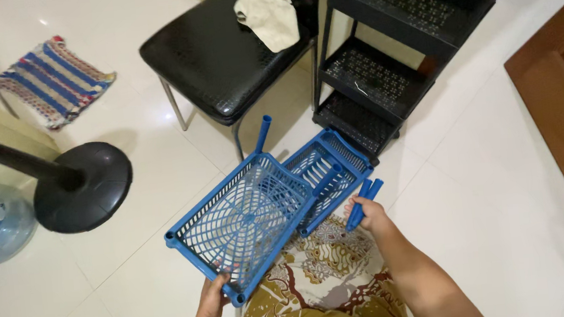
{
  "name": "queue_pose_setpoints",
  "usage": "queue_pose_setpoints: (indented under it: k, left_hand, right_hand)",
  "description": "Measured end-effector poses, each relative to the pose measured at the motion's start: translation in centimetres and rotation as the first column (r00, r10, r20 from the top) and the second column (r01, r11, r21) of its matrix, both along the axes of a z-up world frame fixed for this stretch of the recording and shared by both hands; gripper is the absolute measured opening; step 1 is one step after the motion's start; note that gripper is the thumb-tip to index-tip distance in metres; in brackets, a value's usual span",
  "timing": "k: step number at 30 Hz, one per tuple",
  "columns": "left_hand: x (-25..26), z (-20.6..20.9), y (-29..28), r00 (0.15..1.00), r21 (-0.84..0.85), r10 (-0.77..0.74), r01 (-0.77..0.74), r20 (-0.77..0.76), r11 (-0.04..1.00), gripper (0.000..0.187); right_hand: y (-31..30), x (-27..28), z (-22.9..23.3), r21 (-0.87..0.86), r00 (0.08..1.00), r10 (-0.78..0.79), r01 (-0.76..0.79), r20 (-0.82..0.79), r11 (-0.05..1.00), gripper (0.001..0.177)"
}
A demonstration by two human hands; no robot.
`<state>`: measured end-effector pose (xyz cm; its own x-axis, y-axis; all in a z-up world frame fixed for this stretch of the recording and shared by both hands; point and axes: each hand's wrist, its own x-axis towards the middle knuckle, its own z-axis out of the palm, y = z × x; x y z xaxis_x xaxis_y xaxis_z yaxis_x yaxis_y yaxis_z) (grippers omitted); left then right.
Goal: The person disassembles a blue plastic basket by removing its legs and separating the frame. They then move several small bottles and a cloth from a black rolling cart to a nearby chair. The person proceeds to disassemble the black rolling cart by removing its shelves and legs, placing the parts into the blue basket.
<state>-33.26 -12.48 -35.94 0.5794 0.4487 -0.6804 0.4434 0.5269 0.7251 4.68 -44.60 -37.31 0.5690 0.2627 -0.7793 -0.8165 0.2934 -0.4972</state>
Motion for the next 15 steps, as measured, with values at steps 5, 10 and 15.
queue_pose_setpoints:
  k: [5, 10, 15]
  left_hand:
    - [2.8, -1.4, -2.5, 0.995, -0.132, 0.004, 0.010, 0.104, 0.991, 0.059]
    - [7.3, -1.9, -5.6, 0.979, -0.241, 0.061, -0.013, 0.196, 0.971, 0.052]
    - [10.8, -1.5, -6.9, 0.980, -0.199, 0.081, -0.044, 0.182, 0.979, 0.057]
  right_hand:
    - [-1.4, 1.8, -3.7, -0.128, 0.986, -0.167, 0.163, -0.023, 0.978, 0.010]
    - [-1.9, 3.5, -6.1, -0.252, 0.994, -0.055, 0.030, -0.093, 0.967, 0.011]
    - [0.4, 5.2, -7.0, -0.046, 0.987, 0.057, -0.065, -0.153, 0.997, 0.014]
